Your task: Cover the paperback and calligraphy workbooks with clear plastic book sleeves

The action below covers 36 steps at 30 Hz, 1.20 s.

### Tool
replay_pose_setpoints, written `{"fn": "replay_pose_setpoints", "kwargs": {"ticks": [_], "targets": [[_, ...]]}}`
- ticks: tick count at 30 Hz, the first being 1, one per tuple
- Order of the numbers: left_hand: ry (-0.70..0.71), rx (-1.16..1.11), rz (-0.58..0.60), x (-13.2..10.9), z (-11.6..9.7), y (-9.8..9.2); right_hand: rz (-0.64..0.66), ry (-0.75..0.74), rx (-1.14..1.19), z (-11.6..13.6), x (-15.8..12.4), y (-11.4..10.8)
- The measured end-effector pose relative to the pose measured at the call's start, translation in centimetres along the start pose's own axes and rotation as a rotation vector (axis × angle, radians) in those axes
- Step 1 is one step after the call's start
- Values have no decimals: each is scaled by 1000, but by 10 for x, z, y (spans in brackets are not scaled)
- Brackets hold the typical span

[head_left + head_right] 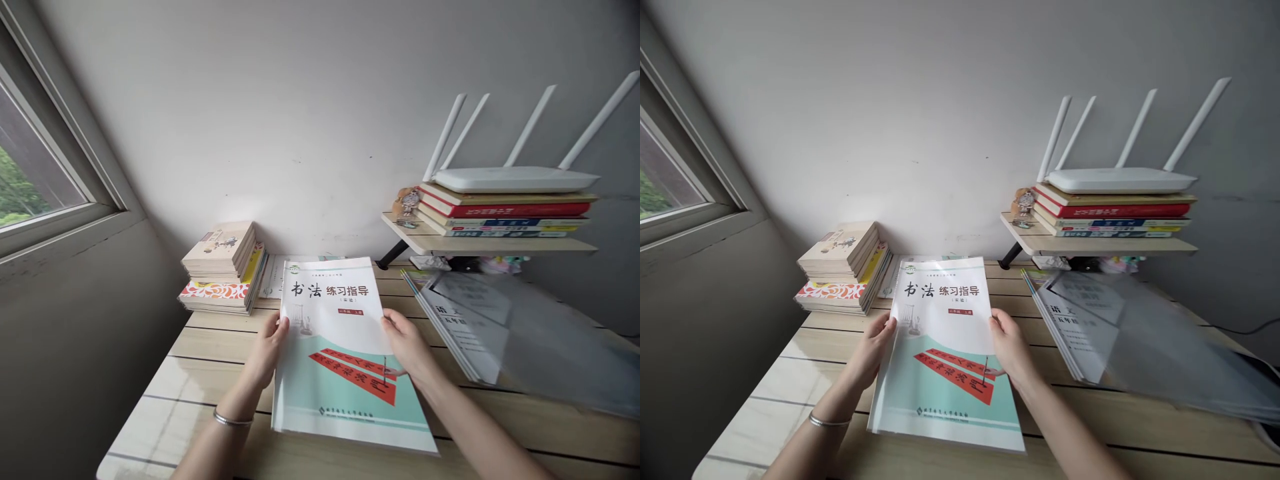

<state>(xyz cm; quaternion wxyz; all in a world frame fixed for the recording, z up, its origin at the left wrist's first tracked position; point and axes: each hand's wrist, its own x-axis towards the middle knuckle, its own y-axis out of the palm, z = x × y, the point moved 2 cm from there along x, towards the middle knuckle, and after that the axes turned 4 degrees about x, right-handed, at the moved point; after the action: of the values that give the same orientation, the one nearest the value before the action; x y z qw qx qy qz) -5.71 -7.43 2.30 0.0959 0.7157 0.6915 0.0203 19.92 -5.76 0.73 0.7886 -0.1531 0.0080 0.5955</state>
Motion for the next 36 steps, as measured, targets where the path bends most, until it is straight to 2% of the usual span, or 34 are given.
{"fn": "replay_pose_setpoints", "kwargs": {"ticks": [2,6,8,9,12,14,17,21,25,28,31,34,36], "targets": [[-65,45,-23,5,3,-7,42,-49,31,-4,4,11],[-145,174,-197,16,15,-24,202,-175,62,-12,12,32],[-184,196,-220,20,19,-28,247,-219,30,-14,19,31],[-199,204,-225,20,20,-29,220,-222,-7,-15,23,26],[-211,230,-238,21,18,-30,43,-166,-124,-17,35,5],[-224,250,-241,20,18,-29,-11,-106,-153,-18,40,-5],[-227,253,-226,21,19,-29,51,-8,-133,-16,45,-2],[-230,253,-219,21,18,-28,126,59,-117,-6,51,17],[-264,254,-219,21,14,-27,184,81,-129,2,57,29],[-275,240,-223,20,14,-31,172,41,-123,4,55,28],[-274,182,-172,20,18,-33,139,-50,-83,8,42,14],[-300,123,-35,24,21,-29,121,-153,16,12,25,-8],[-300,207,45,34,17,-24,106,-199,108,13,15,-19]]}}
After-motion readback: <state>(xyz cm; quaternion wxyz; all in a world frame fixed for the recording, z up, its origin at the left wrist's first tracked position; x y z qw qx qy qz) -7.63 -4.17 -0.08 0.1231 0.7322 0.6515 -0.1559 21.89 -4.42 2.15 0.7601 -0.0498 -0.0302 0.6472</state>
